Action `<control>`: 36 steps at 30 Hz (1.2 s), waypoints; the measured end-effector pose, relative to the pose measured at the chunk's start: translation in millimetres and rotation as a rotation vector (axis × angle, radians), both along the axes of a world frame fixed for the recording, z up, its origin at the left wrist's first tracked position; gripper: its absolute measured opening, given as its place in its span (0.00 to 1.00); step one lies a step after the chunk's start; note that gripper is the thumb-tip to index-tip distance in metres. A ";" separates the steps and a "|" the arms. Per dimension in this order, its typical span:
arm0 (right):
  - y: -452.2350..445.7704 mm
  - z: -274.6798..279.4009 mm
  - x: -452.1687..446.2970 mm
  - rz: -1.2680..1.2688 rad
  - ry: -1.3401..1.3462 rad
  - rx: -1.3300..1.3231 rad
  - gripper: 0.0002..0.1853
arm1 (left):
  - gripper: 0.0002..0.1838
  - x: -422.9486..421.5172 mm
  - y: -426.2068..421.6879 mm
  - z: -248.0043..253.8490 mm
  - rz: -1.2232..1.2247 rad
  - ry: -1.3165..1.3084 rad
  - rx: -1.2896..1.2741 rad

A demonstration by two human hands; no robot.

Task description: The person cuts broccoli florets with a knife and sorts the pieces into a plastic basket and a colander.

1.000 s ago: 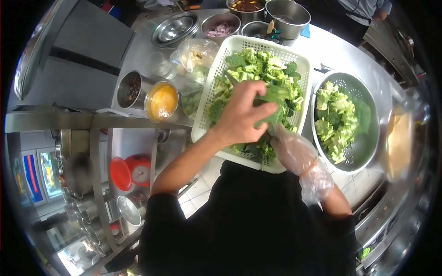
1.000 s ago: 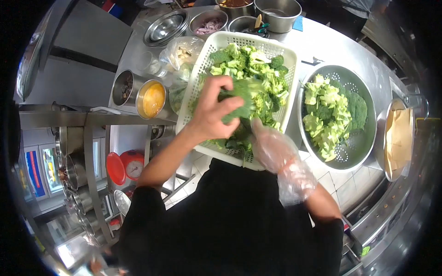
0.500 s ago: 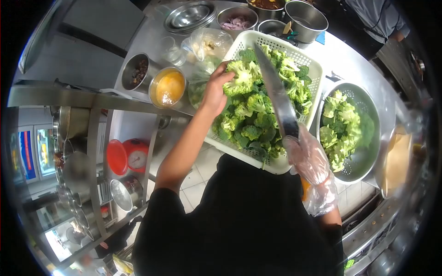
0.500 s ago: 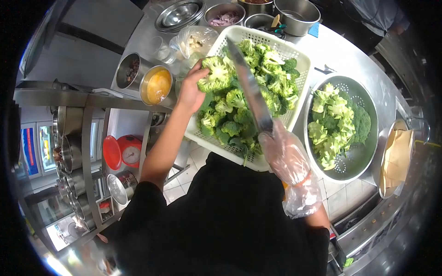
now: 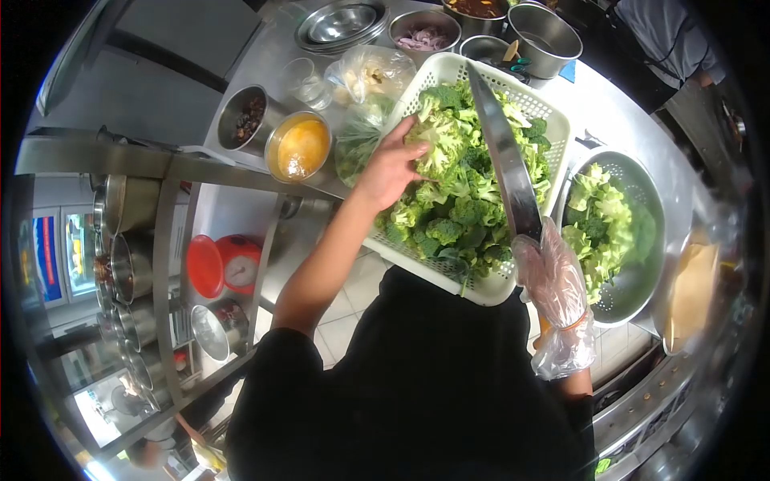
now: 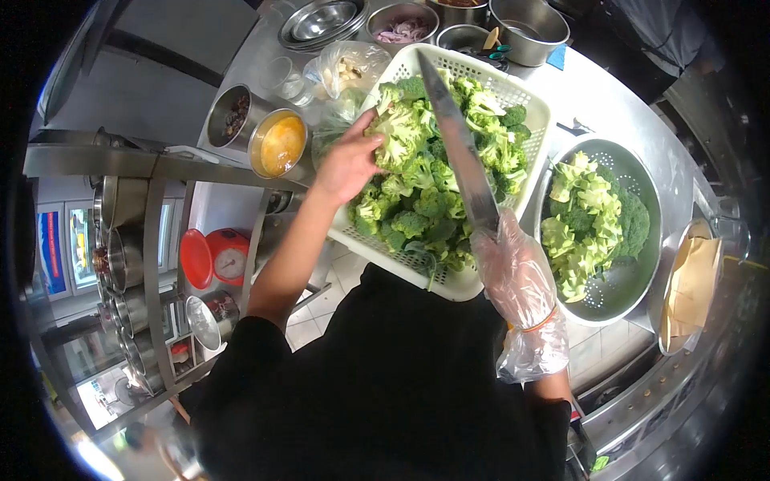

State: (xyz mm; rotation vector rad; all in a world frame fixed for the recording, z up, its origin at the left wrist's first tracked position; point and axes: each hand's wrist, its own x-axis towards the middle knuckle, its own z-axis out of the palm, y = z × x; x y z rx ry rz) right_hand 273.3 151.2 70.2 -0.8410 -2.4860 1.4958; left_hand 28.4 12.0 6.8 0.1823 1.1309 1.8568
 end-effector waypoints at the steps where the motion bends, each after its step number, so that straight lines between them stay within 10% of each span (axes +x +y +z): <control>1: -0.9 7.9 -0.6 0.039 0.020 0.098 0.16 | 0.34 1.7 2.0 2.0 0.056 0.141 -0.195; 9: 15.0 -13.8 4.1 0.119 -0.092 0.139 0.16 | 0.39 -4.0 5.5 23.8 -0.207 1.181 -0.279; 15: 22.3 -28.6 9.8 0.020 -0.244 0.120 0.16 | 0.39 -8.0 -1.0 5.7 -0.041 0.997 -0.299; 20: 5.1 19.4 10.5 -0.126 -0.199 -0.427 0.14 | 0.30 -18.4 -8.4 -9.2 0.073 0.069 -0.102; 26: -5.1 4.7 19.8 -0.004 -0.248 -0.367 0.15 | 0.25 -31.7 -19.9 -9.6 -0.012 -0.224 0.116; 36: -14.1 9.2 32.9 0.250 -0.097 0.444 0.17 | 0.34 -24.5 -5.8 -0.6 0.215 0.977 -0.091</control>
